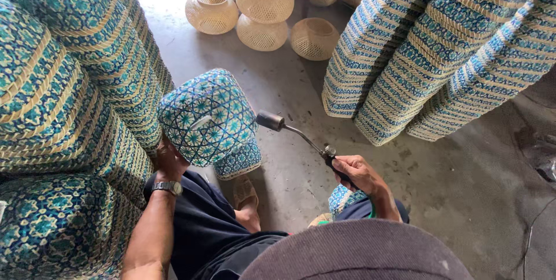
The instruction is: The person uses a handheld torch to apply heat to the edges and surfaces of small woven baskets. They rotate each basket to treat all sides, then place it on a stack before picking up the next one.
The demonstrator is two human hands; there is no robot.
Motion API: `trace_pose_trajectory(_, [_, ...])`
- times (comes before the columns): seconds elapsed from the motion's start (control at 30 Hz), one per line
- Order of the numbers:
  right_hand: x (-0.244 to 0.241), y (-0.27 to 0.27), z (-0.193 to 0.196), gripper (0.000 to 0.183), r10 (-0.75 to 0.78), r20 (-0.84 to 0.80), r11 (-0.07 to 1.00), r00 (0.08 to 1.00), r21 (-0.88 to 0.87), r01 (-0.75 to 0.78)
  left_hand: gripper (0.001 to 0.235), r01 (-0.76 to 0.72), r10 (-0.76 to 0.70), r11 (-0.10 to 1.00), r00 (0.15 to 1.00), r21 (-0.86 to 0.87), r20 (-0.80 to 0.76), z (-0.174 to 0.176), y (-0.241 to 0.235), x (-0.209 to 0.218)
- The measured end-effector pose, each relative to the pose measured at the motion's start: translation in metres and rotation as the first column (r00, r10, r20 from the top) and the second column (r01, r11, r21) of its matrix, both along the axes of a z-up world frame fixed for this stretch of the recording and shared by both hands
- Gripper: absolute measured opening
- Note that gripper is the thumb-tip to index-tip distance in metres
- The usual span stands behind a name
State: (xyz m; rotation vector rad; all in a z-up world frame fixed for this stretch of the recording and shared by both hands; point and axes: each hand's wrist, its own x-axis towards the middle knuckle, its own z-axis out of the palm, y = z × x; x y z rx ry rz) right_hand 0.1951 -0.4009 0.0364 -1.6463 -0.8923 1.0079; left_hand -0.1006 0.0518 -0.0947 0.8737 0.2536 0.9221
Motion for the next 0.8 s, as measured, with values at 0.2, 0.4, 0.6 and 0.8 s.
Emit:
trace_pose_trajectory(0.2, [-0.005, 0.005, -0.012, 0.04, -0.061, -0.015, 0.997, 0.998, -0.043, 0.061, 0.056, 0.013, -0.019, 0.996, 0.998, -0.093, -0.063, -0.004, -0.007, 0.005])
trace_pose_trajectory(0.4, [-0.01, 0.003, -0.002, 0.041, -0.027, -0.009, 0.998, 1.0, -0.051, 0.026, 0.058, 0.211, -0.132, 0.92, 0.96, -0.331, 0.246, 0.004, -0.007, 0.019])
trace_pose_trajectory(0.6, [-0.002, 0.007, 0.027, 0.043, -0.065, 0.071, 0.998, 0.995, 0.012, 0.064, 0.055, 0.131, -0.124, 0.979, 0.991, -0.155, 0.052, 0.007, 0.017, 0.017])
trace_pose_trajectory(0.8, [-0.012, 0.009, 0.029, 0.037, 0.072, 0.049, 0.997, 0.996, -0.04, -0.07, 0.058, 0.177, -0.135, 0.922, 0.981, -0.346, 0.14, 0.001, 0.021, 0.029])
